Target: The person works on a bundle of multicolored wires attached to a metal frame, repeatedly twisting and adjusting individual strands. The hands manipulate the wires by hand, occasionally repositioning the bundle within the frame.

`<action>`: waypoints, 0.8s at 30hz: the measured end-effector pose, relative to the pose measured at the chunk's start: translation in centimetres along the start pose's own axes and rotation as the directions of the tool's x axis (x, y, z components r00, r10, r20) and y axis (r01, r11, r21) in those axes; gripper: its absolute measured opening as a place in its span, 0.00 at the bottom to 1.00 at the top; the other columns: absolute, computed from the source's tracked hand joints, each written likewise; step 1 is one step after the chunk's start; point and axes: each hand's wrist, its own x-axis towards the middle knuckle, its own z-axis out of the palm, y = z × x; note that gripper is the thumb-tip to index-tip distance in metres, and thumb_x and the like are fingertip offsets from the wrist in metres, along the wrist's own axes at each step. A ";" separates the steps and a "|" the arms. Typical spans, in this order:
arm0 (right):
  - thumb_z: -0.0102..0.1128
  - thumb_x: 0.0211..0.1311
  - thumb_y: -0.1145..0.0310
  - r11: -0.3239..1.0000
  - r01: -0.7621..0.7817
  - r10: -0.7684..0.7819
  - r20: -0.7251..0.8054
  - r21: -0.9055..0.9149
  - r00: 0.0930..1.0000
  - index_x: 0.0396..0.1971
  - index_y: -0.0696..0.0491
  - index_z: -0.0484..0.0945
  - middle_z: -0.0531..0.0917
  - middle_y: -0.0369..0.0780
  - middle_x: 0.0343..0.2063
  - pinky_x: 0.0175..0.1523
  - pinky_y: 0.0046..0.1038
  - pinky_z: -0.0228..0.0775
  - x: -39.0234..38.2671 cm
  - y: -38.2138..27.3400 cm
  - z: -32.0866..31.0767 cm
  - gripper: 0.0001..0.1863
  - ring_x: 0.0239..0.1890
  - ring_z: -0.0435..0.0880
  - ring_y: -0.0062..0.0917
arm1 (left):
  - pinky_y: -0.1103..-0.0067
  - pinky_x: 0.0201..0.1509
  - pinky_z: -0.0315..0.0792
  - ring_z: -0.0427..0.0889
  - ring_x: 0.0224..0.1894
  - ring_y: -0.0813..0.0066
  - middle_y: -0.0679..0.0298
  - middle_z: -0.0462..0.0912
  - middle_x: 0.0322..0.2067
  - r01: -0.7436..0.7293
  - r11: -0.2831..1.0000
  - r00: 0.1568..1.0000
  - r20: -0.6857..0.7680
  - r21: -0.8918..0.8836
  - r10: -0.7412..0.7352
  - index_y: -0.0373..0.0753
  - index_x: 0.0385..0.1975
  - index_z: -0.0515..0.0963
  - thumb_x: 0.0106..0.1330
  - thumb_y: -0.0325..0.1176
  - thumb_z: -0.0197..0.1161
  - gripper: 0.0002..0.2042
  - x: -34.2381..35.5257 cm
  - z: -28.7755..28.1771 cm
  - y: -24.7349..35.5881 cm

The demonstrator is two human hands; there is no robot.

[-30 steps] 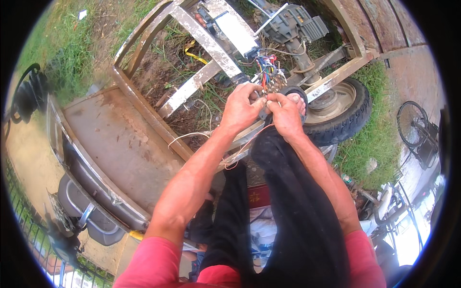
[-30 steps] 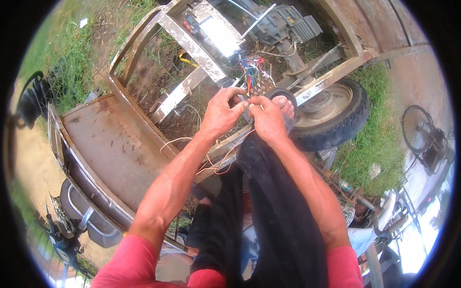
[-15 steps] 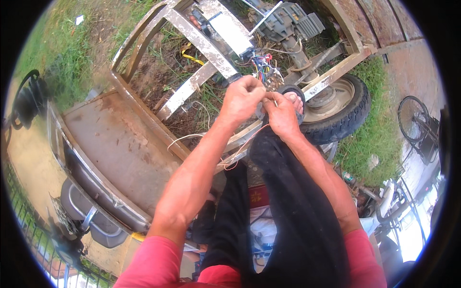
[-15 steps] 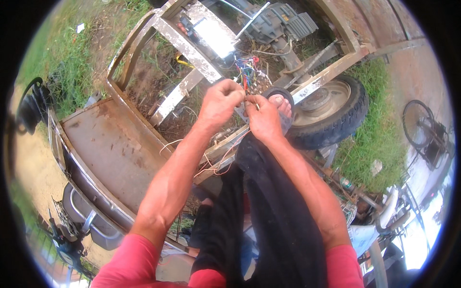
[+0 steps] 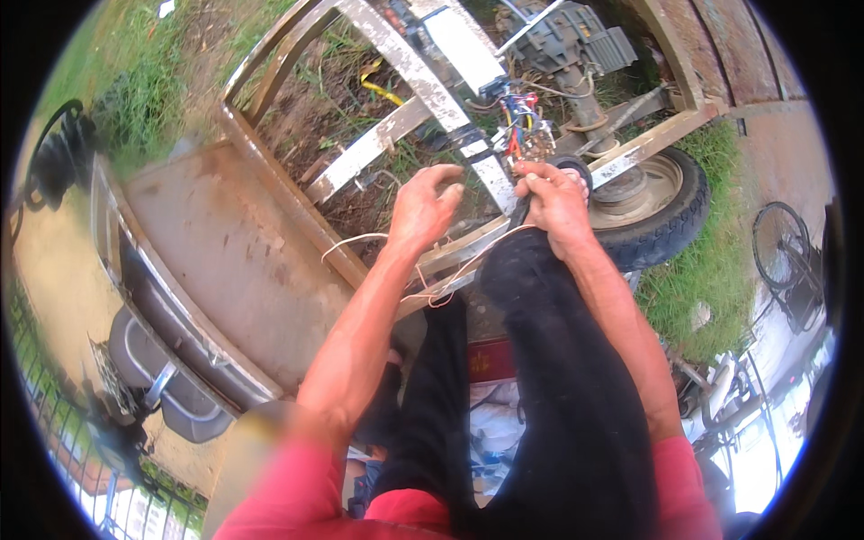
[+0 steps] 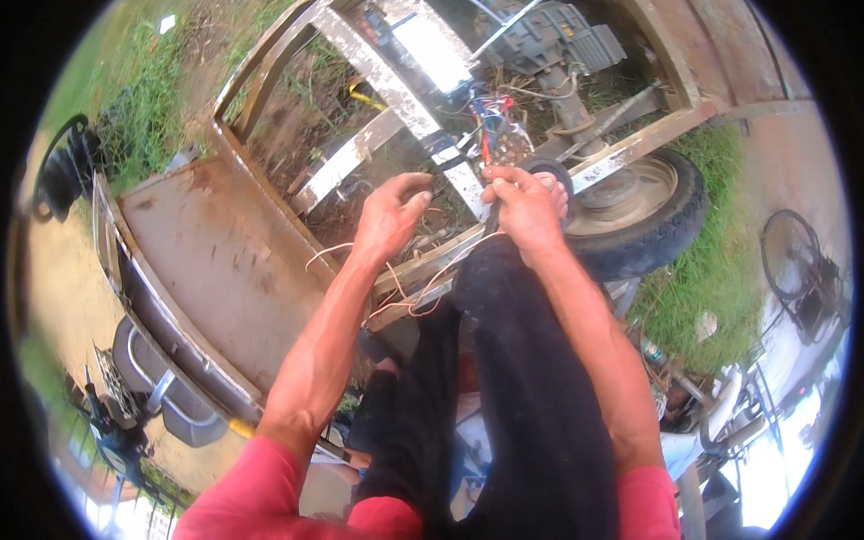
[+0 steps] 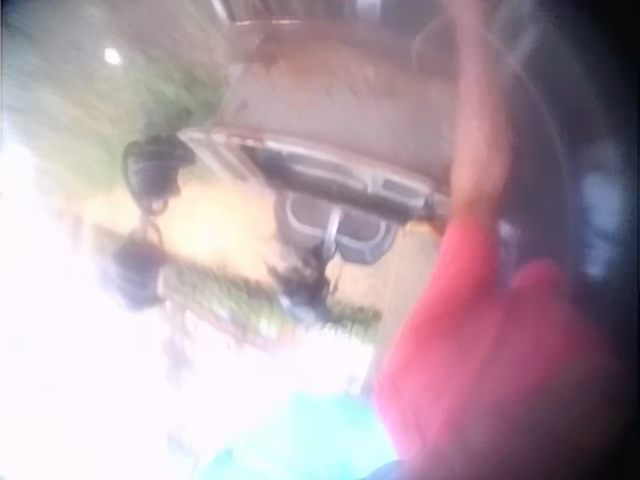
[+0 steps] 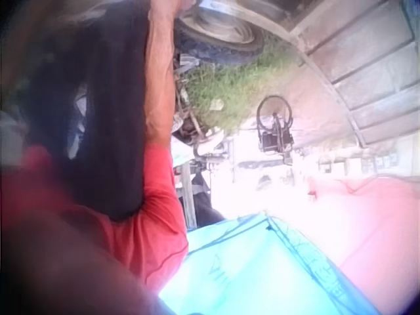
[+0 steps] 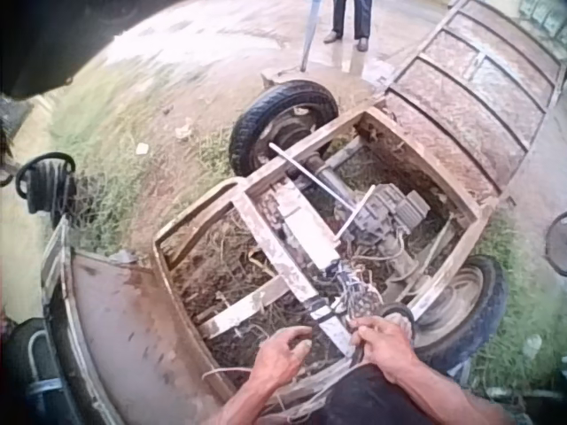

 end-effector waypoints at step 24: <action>0.64 0.76 0.61 0.951 -0.133 0.111 0.092 0.279 0.989 0.60 0.55 0.82 0.81 0.30 0.39 0.42 0.24 0.69 2.1 -1.3 -0.6 0.20 0.36 0.77 0.18 | 0.80 0.37 0.73 0.78 0.32 0.82 0.67 0.85 0.33 0.676 0.479 0.735 0.552 -0.560 -0.393 0.36 0.48 0.82 0.78 0.32 0.62 0.08 -32.8 9.4 -5.0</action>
